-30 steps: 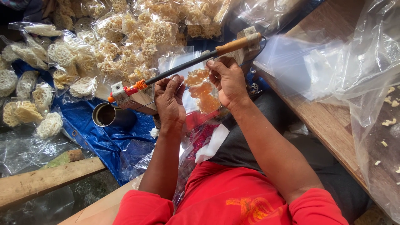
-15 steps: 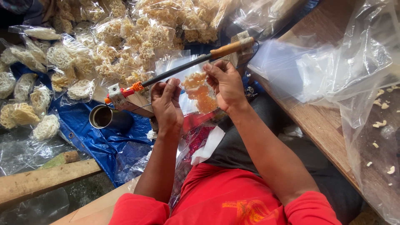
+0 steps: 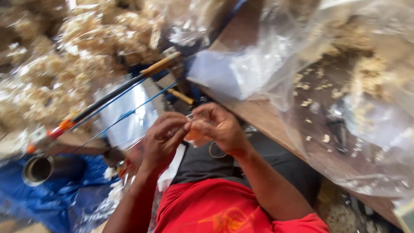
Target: Sorting and packaging small food items into plastic bags and sealing them using a manual impulse sealer.
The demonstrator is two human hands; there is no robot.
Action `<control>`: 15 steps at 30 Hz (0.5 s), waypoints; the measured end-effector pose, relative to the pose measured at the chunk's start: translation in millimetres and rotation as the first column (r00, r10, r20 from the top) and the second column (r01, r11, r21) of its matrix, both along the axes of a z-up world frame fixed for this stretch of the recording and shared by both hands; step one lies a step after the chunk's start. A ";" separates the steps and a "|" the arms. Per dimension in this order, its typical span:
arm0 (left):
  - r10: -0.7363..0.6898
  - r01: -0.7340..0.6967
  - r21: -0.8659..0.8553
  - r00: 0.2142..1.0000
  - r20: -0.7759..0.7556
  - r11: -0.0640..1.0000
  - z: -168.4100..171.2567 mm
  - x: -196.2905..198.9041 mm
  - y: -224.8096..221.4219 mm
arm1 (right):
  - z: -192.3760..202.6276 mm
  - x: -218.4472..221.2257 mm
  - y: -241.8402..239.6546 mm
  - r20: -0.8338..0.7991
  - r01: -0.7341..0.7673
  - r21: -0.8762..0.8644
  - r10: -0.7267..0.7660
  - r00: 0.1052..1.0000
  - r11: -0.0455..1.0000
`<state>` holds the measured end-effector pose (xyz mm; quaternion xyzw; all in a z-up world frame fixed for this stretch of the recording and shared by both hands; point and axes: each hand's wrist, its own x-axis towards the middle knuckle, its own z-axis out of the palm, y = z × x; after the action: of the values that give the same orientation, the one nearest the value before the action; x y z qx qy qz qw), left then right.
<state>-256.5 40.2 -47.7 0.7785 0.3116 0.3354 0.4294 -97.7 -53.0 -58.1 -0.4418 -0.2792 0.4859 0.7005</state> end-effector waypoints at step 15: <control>0.238 -0.024 -0.642 0.939 0.248 0.766 -15.2 29.1 24.4 | 16.4 63.3 -118.7 0.378 0.312 0.190 -0.363 0.852 0.931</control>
<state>-227.4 64.6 -62.9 0.5016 0.3874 0.3609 0.6842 -34.3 -171.7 -41.6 -0.5317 -0.3657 0.2345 0.7270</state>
